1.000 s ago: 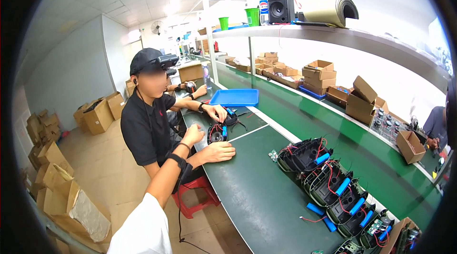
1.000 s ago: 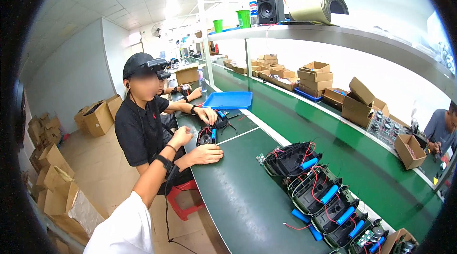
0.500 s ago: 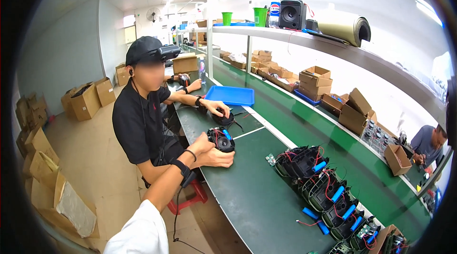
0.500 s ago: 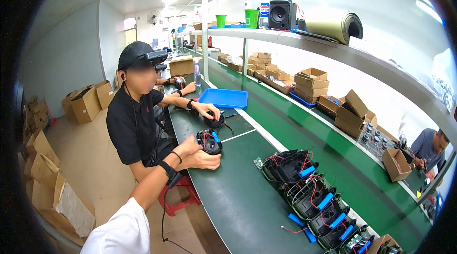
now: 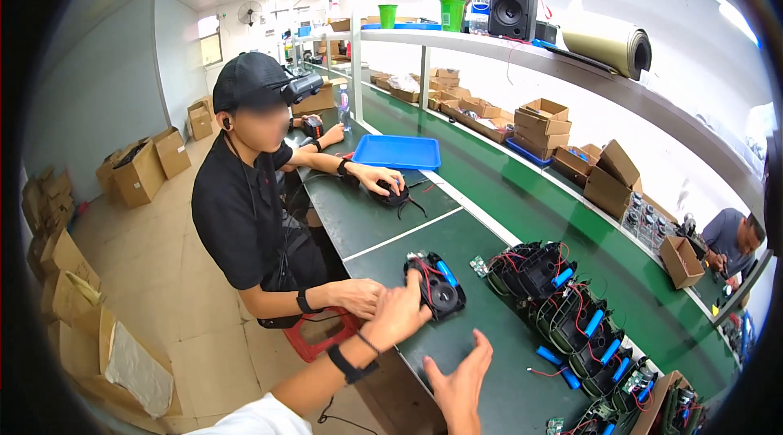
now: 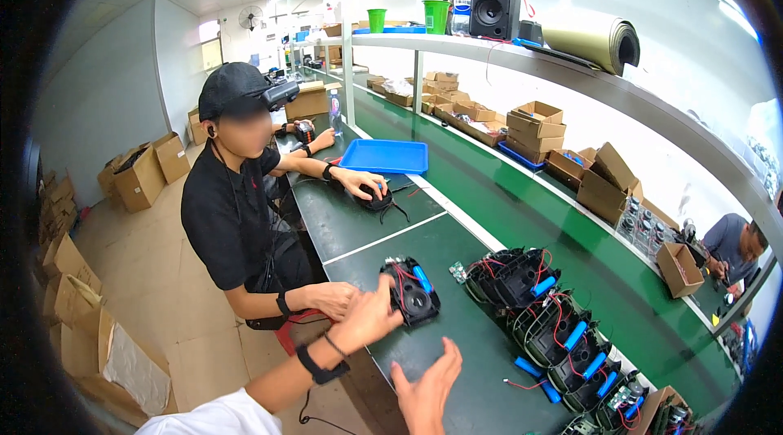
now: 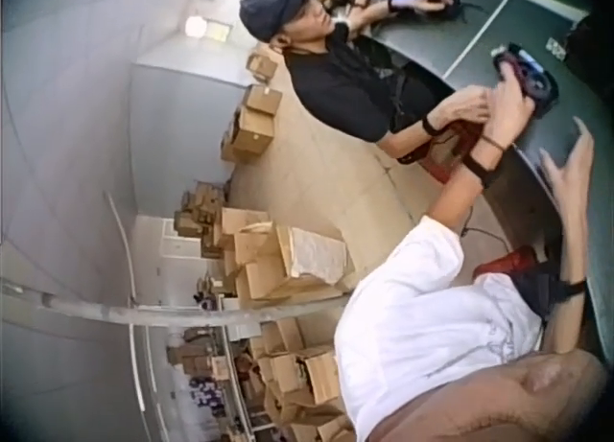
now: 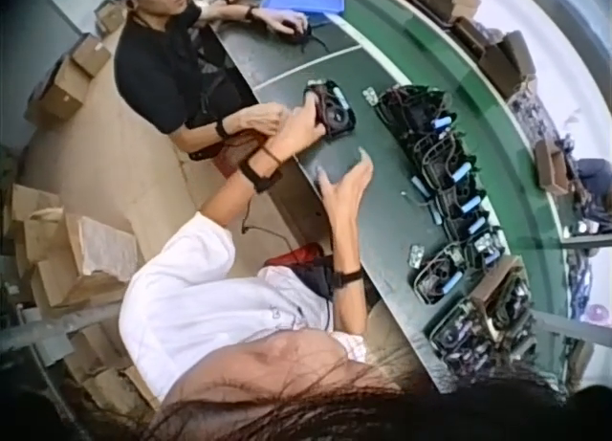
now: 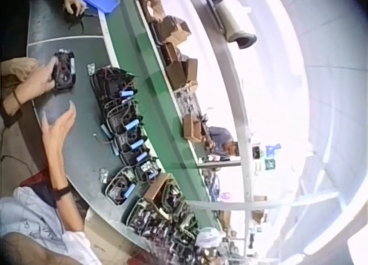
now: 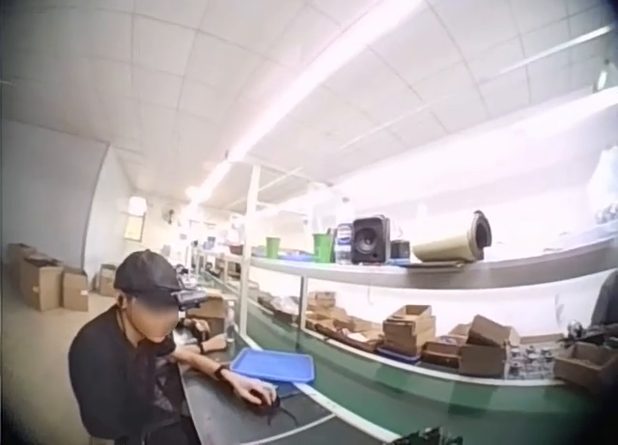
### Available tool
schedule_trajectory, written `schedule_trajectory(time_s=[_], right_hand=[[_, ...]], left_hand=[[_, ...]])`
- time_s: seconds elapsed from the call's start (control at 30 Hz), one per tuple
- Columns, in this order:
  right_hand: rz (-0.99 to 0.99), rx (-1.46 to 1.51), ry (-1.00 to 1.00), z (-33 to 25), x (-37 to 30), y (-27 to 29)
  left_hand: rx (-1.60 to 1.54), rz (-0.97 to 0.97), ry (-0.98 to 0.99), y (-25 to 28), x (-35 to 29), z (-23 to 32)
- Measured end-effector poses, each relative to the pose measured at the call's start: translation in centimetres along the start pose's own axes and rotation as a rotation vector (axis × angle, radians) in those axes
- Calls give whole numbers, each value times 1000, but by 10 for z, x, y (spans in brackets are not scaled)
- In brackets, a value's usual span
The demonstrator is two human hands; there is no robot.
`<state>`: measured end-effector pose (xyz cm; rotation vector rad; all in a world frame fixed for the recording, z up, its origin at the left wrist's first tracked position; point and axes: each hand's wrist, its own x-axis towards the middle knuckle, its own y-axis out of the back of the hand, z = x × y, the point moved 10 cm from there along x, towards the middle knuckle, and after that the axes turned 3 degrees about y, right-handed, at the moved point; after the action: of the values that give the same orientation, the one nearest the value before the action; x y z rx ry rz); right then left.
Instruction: Assembling internal components of an electronic speaker housing, including circuit boards and wiring.
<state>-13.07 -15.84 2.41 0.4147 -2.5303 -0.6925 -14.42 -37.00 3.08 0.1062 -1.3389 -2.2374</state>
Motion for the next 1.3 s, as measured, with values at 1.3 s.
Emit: schedule_trajectory(time_s=[1.3], right_hand=[[-69,147,-124,46,52,0]], left_hand=[[-564,-355,-165,50,11,-26]])
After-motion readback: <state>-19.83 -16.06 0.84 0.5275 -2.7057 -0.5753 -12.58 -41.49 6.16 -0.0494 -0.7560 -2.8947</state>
